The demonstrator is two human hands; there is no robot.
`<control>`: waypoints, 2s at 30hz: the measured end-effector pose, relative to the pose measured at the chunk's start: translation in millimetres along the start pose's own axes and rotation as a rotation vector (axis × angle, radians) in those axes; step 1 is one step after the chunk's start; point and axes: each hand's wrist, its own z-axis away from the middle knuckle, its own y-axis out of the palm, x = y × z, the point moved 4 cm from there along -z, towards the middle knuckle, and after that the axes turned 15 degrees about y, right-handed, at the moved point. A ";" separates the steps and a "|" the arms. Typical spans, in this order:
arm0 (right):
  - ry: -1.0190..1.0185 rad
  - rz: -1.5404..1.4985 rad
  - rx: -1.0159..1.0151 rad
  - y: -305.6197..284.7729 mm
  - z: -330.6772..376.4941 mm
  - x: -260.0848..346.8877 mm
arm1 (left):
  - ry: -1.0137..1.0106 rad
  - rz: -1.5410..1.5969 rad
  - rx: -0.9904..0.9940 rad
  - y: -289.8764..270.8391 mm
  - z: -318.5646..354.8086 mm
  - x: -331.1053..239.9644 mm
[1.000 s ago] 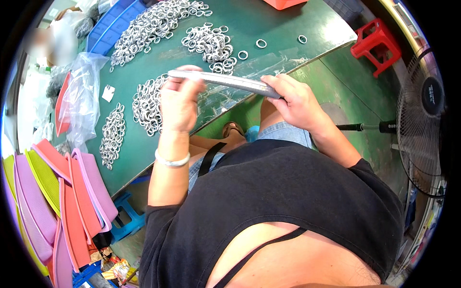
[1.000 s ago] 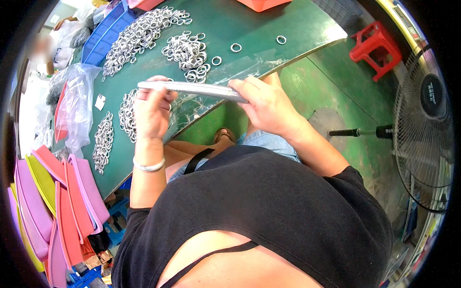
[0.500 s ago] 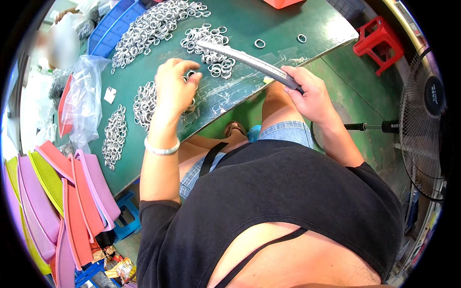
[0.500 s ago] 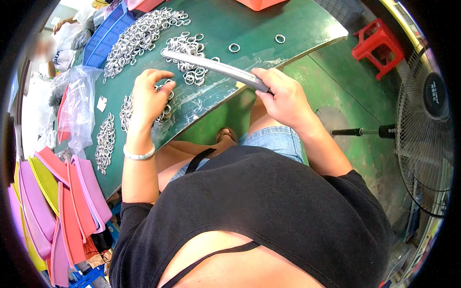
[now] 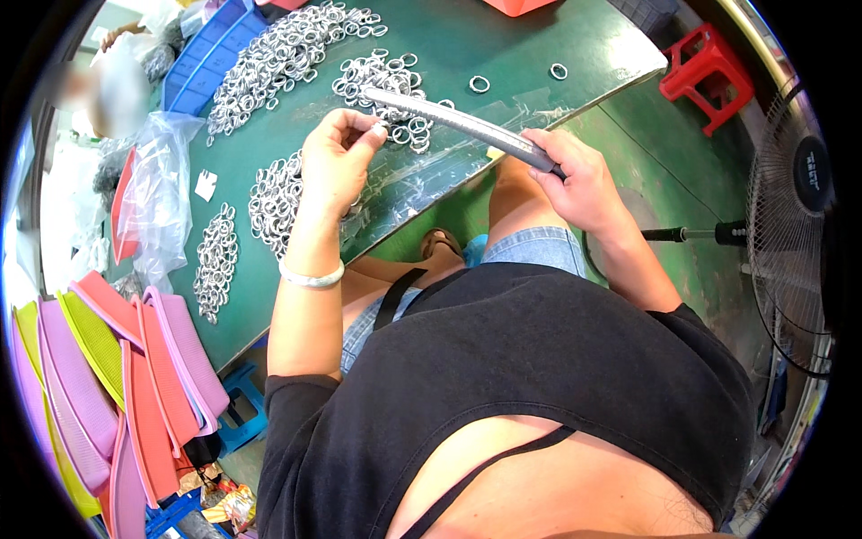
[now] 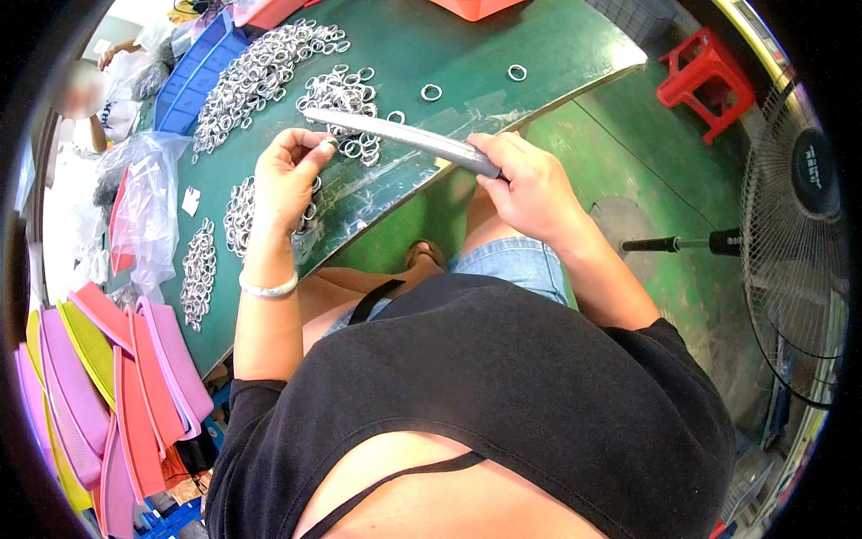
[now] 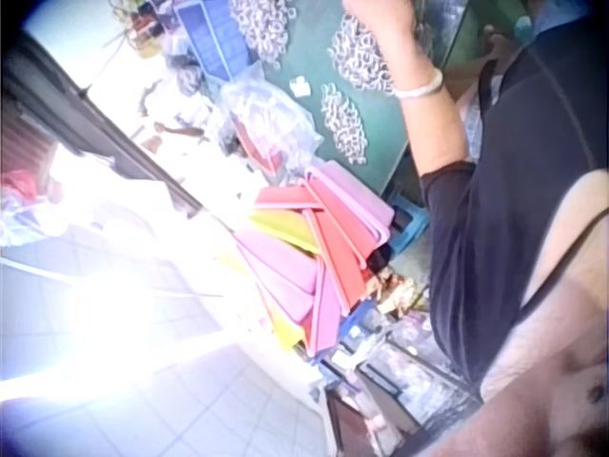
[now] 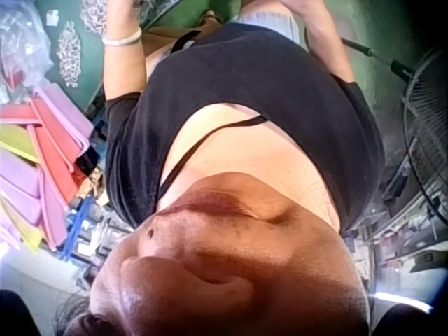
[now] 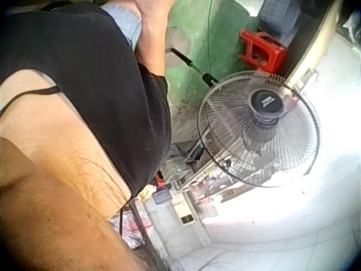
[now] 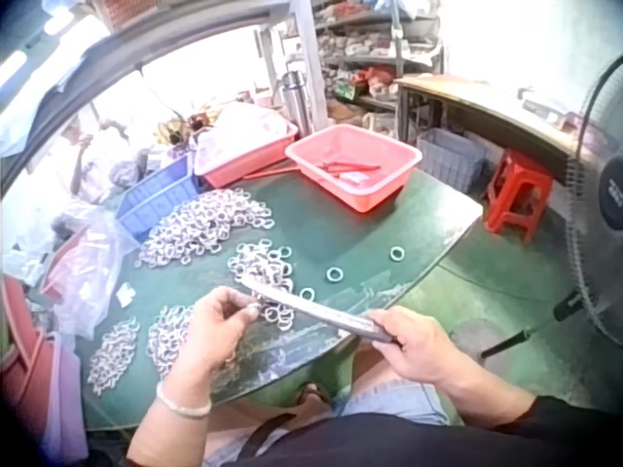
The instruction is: The person repeatedly picks up small metal rings from a table and uses a metal file to smooth their edges. They handle the rings one at a time, filing each ring and then placing it back on the table.
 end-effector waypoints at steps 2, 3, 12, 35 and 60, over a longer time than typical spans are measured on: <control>0.000 0.013 0.020 0.6 0.8 1.3 | -0.134 0.318 -0.062 -5.0 -0.6 -2.7; -0.002 0.024 0.030 0.3 1.3 2.7 | -0.109 0.387 -0.076 -7.7 -0.9 -3.6; -0.012 0.076 0.049 4.2 2.5 10.3 | 0.084 0.546 -0.163 -9.5 3.3 -14.7; -0.070 0.000 0.113 16.6 3.7 21.1 | 0.060 0.690 -0.080 20.1 25.5 -13.0; -0.138 0.046 0.107 24.0 5.4 27.4 | 0.057 0.595 -0.252 33.8 47.9 -20.7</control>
